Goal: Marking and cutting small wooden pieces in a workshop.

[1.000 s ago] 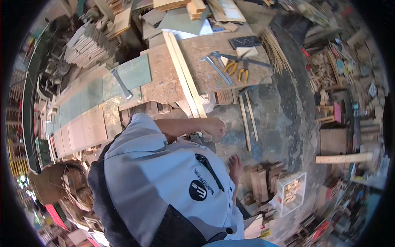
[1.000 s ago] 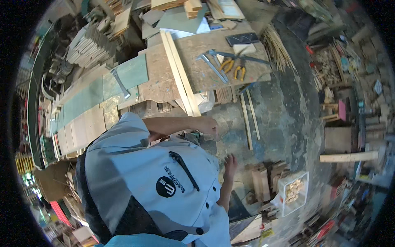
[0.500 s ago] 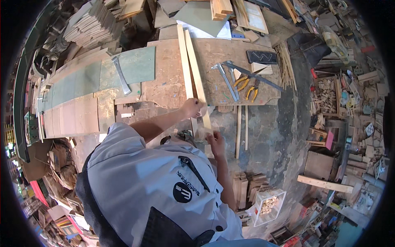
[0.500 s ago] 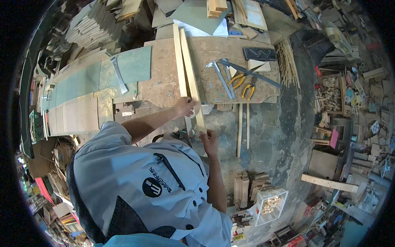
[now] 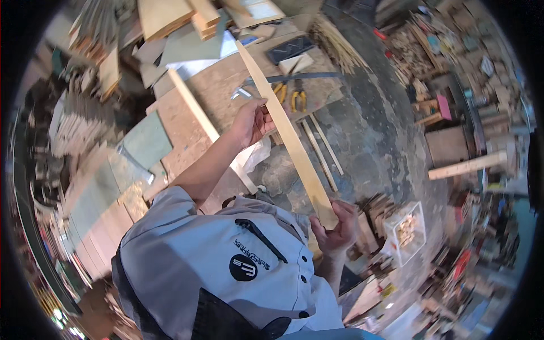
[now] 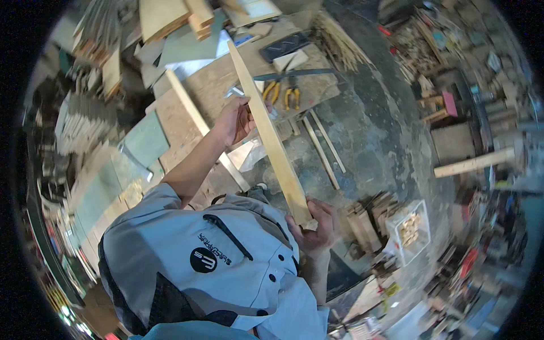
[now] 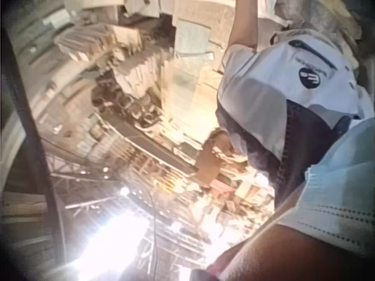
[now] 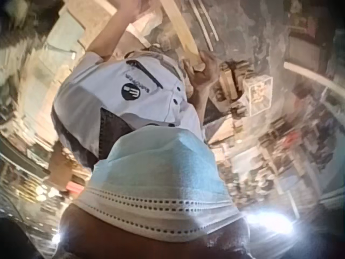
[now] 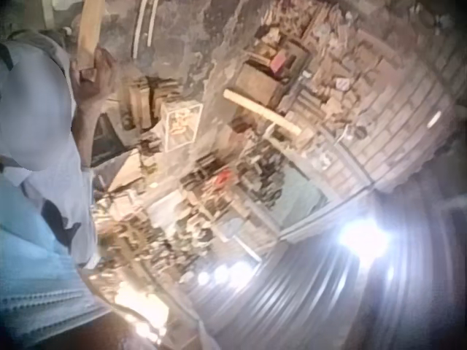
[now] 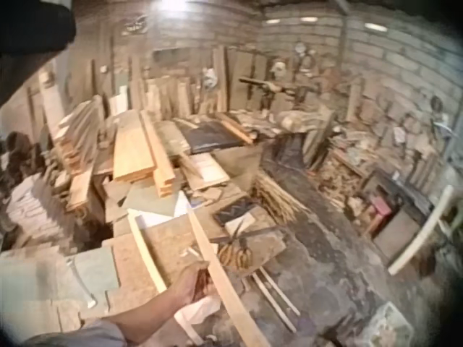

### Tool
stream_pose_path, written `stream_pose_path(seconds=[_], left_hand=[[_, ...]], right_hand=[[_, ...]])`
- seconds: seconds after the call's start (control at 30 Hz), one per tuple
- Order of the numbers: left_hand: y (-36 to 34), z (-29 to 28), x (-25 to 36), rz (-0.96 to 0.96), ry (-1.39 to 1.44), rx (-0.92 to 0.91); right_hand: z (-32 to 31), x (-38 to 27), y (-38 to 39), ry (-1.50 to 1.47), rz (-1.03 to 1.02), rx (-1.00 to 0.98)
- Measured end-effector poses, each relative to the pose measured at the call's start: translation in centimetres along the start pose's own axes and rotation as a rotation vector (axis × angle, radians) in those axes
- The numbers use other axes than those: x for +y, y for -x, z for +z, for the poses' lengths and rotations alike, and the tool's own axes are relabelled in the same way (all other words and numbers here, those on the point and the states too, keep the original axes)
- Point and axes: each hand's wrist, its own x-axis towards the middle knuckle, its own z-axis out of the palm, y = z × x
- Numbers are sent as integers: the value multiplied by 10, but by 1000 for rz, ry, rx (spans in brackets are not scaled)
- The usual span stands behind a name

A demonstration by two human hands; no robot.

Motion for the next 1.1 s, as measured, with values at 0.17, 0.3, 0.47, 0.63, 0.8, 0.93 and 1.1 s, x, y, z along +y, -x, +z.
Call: stream_pose_path(seconds=[0.17,0.3,0.47,0.63,0.8,0.93,1.1], left_hand=[[-32,62,-12,-51,-37,-275],[-54,100,-37,-127,172,-425],[-57,159,-67,-327,188,-641],[-47,207,-112,-497,140,-759],[-37,242,-171,-702,152,-904],[-21,270,-216,-830,99,-994],[12,300,-266,-965,94,-1054]], right_hand=[[-26,-23,0,206,-30,192],[-40,-17,38,167,176,311],[-46,-2,91,202,371,555],[-55,-14,122,77,489,808],[-70,-29,158,97,555,1010],[-78,-48,188,187,604,1162],[-92,-75,219,231,675,1326]])
